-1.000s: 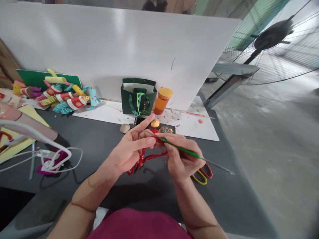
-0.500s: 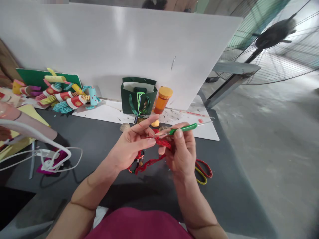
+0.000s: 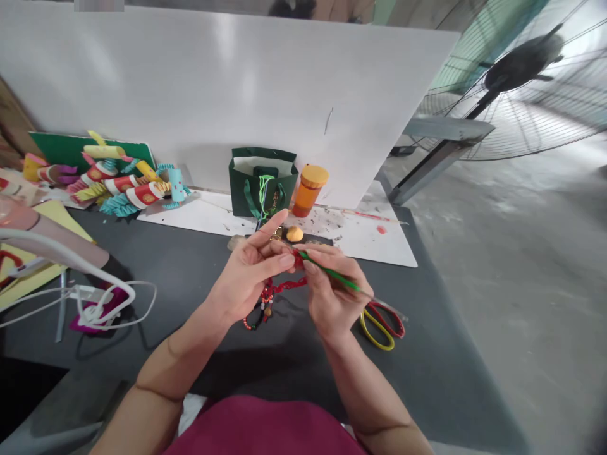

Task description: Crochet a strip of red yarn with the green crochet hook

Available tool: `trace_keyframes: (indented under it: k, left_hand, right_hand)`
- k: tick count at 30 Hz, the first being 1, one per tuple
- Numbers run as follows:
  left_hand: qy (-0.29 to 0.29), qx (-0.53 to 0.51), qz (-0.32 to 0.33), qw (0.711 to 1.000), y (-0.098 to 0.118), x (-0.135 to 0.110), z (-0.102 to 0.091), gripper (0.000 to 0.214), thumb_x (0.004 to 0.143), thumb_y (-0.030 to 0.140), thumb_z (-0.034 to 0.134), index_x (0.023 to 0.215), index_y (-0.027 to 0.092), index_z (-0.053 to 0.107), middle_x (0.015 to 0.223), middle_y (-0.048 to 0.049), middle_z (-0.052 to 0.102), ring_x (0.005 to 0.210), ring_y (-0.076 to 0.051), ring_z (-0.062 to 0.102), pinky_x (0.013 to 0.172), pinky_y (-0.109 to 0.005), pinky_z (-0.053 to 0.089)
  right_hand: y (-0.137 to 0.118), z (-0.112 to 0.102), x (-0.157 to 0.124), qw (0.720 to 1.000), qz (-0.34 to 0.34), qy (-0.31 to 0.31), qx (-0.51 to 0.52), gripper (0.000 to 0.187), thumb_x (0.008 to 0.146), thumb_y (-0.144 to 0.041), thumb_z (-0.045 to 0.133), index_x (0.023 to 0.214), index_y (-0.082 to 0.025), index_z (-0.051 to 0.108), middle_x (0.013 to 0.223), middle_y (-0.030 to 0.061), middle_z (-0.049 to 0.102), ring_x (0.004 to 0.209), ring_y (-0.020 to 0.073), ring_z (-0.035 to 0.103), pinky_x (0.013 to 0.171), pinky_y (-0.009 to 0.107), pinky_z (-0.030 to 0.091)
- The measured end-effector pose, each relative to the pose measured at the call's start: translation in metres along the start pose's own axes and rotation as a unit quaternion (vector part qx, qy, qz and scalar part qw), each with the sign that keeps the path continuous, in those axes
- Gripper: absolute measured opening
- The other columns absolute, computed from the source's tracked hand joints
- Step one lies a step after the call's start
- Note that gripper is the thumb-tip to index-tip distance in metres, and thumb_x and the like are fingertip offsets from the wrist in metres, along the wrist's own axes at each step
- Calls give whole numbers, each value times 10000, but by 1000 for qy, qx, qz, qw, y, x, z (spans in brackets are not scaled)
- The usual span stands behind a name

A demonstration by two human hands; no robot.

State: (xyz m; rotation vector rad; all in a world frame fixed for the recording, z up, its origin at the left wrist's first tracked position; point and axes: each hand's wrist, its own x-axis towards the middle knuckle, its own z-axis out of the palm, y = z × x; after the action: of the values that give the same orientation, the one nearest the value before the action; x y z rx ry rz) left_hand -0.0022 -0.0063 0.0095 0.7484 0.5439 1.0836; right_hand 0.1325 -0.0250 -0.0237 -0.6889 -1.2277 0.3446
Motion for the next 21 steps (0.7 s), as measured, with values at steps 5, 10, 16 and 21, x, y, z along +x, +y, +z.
trace_keyframes:
  k: [5, 10, 16, 21]
  left_hand:
    - [-20, 1, -42, 999, 8, 0, -3, 593, 703, 192, 941, 1259, 324, 784, 704, 66, 645, 660, -78, 584, 759, -228, 528]
    - [-40, 4, -43, 998, 12, 1, -5, 532, 712, 176, 926, 1210, 323, 810, 700, 61, 625, 646, -70, 538, 715, -216, 497]
    - [-57, 8, -64, 996, 7, 2, -11, 509, 701, 212, 912, 1195, 295, 821, 850, 7, 725, 752, -110, 587, 771, -257, 508]
    - [-68, 4, -62, 996, 6, -1, -5, 484, 716, 178, 903, 1172, 318, 827, 912, 3, 766, 801, -113, 624, 764, -240, 511]
  right_hand:
    - [-2, -2, -8, 987, 152, 55, 23, 83, 966, -345, 723, 992, -266, 716, 832, -6, 766, 498, 106, 645, 445, 238, 518]
    - [-2, -9, -4, 979, 186, 73, 38, 201, 980, -465, 673, 1024, -272, 633, 856, 21, 751, 704, 170, 752, 608, 297, 624]
    - [-10, -6, 12, 945, 280, 41, 161, 252, 937, -525, 718, 918, -291, 625, 585, -57, 682, 459, 149, 647, 341, 213, 443]
    - [-16, 2, 13, 927, 307, 11, 216, 273, 868, -514, 811, 862, -282, 667, 579, -85, 692, 316, 82, 492, 253, 166, 320]
